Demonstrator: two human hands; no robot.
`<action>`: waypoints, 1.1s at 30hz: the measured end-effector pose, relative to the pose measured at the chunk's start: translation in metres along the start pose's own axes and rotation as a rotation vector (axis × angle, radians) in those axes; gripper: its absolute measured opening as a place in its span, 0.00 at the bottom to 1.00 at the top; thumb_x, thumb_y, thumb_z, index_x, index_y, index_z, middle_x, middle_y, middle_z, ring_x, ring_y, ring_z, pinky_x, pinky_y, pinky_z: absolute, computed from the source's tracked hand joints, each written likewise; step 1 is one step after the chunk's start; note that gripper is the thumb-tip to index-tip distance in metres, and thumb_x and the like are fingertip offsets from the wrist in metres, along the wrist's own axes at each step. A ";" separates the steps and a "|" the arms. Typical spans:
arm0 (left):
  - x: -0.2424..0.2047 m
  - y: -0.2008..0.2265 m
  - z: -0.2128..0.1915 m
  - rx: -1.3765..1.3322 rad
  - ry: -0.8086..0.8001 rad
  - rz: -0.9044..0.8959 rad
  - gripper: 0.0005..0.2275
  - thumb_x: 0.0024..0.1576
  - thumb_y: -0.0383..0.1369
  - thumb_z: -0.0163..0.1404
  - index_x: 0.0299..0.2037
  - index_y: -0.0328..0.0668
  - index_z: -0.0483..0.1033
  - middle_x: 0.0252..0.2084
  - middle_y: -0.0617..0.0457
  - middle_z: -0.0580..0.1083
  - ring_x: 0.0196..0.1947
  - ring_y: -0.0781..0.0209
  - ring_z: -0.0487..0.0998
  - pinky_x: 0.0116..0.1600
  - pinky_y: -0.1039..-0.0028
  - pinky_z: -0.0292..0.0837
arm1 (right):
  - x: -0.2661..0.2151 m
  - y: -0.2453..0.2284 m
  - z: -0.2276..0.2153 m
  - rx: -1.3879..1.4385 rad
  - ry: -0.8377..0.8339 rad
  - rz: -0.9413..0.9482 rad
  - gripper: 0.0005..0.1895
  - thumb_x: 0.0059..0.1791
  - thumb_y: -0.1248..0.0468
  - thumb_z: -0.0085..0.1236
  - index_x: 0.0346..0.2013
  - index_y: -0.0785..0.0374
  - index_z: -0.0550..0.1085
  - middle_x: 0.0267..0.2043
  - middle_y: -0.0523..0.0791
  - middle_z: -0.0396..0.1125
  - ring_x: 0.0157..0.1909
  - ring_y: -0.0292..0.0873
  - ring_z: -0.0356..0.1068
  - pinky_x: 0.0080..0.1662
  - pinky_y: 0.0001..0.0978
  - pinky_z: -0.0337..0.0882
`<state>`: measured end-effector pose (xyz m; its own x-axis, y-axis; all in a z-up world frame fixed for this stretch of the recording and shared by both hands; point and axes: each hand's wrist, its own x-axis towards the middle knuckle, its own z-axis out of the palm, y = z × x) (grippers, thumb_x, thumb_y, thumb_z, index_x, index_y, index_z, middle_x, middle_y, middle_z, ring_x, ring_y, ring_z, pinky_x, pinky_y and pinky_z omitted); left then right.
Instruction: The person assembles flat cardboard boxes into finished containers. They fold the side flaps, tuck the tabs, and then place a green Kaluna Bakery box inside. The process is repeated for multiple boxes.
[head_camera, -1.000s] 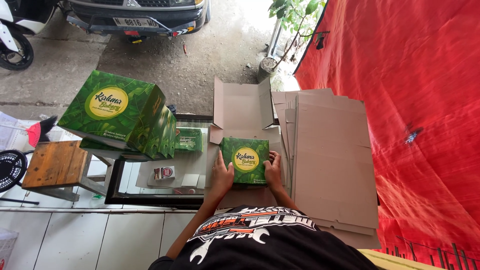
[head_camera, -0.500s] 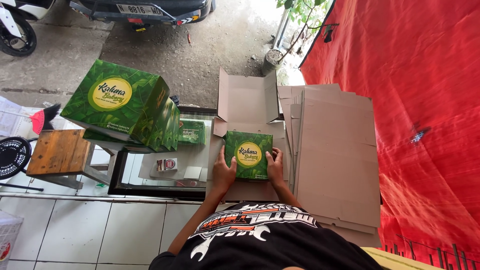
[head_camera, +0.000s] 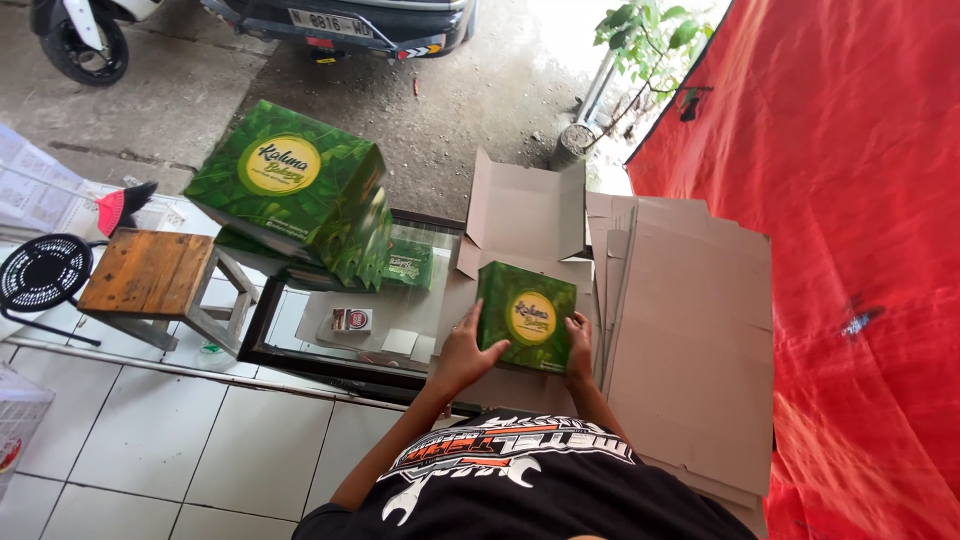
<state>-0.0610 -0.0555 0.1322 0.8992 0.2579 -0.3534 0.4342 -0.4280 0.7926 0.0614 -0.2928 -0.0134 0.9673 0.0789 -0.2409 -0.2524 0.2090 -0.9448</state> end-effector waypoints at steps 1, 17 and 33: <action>-0.004 -0.003 0.002 -0.008 0.011 -0.004 0.45 0.51 0.47 0.57 0.76 0.40 0.45 0.64 0.35 0.69 0.60 0.41 0.76 0.64 0.60 0.71 | -0.007 -0.003 0.000 -0.006 -0.013 -0.001 0.24 0.54 0.56 0.48 0.63 0.63 0.62 0.58 0.48 0.64 0.58 0.43 0.65 0.57 0.36 0.67; -0.087 0.032 -0.156 -0.282 1.078 0.948 0.21 0.68 0.47 0.38 0.47 0.35 0.77 0.55 0.42 0.78 0.59 0.47 0.79 0.68 0.59 0.70 | 0.029 -0.022 0.130 0.764 -1.001 0.097 0.39 0.51 0.49 0.56 0.73 0.61 0.59 0.75 0.49 0.55 0.76 0.54 0.53 0.73 0.54 0.53; 0.095 -0.085 -0.378 -0.263 1.045 0.573 0.26 0.74 0.49 0.35 0.45 0.30 0.77 0.26 0.50 0.68 0.26 0.64 0.65 0.34 0.71 0.60 | 0.046 -0.215 0.398 -0.176 -0.842 -0.129 0.31 0.58 0.45 0.48 0.67 0.61 0.56 0.26 0.46 0.70 0.25 0.41 0.74 0.30 0.35 0.77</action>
<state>-0.0321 0.3329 0.2193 0.4290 0.7137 0.5538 -0.1441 -0.5511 0.8219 0.1505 0.0534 0.2673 0.6308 0.7744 0.0496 -0.0670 0.1180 -0.9908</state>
